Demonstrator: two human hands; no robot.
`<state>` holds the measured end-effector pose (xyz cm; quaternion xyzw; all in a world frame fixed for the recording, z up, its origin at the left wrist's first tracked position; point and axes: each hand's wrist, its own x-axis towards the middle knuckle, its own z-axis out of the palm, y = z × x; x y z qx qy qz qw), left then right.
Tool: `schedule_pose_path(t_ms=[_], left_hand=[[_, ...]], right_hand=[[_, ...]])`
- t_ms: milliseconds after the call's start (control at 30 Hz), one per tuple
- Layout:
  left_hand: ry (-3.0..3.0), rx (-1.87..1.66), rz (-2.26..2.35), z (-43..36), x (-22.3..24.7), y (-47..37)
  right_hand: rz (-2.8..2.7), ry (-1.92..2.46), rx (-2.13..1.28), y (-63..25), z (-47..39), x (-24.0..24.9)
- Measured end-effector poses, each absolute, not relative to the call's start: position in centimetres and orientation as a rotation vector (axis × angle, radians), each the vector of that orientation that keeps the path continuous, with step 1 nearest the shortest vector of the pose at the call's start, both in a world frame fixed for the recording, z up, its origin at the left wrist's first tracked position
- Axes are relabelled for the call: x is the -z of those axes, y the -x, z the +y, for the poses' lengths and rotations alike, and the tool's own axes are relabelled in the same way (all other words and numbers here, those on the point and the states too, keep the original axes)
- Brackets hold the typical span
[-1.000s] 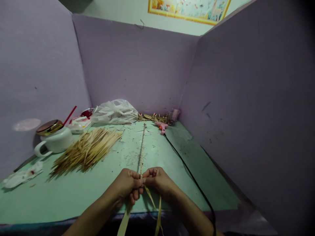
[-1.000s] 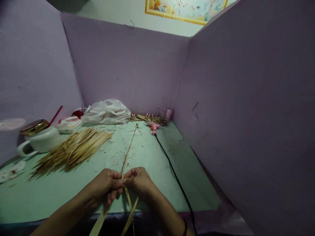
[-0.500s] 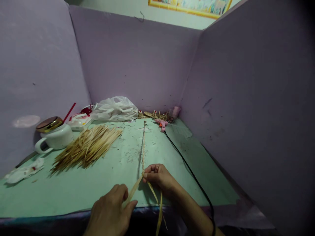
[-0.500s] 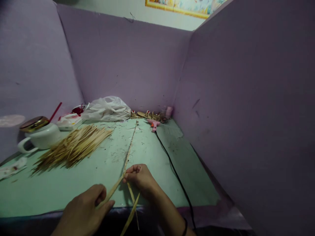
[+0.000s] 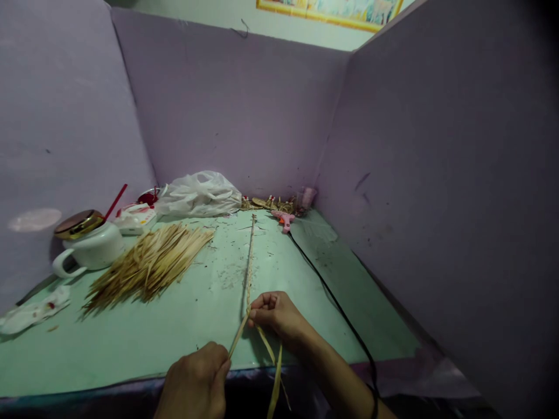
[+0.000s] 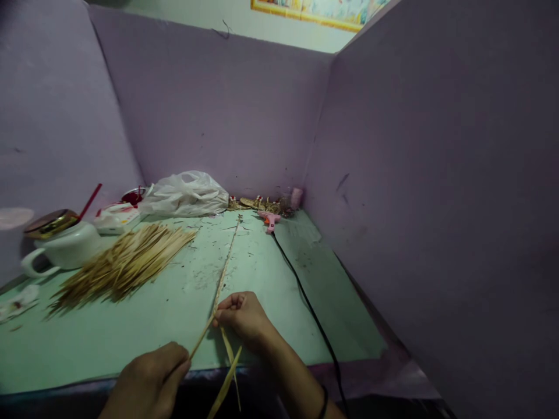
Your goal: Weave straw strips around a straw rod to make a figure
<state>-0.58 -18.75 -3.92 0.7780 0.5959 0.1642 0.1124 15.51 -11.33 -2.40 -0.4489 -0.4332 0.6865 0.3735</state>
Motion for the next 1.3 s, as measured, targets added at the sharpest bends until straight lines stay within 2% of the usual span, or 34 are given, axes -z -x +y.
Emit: schedule_pose_path(t_ms=[1033,1233,1300], left_hand=[[-2.279,-0.572,1.713,-19.1,4.2,0.9],[-2.213,-0.508,1.711,-19.1,3.0,1.1],[-2.135,-0.589,1.779,-18.6,2.0,1.4]], right_hand=[[-1.096,1.172,-1.744,-15.7,-11.4,2.7],[-1.043,1.168,-1.760,-15.6,-11.4,2.4],[-1.035,1.166,-1.758,-15.6,-11.5,2.3]])
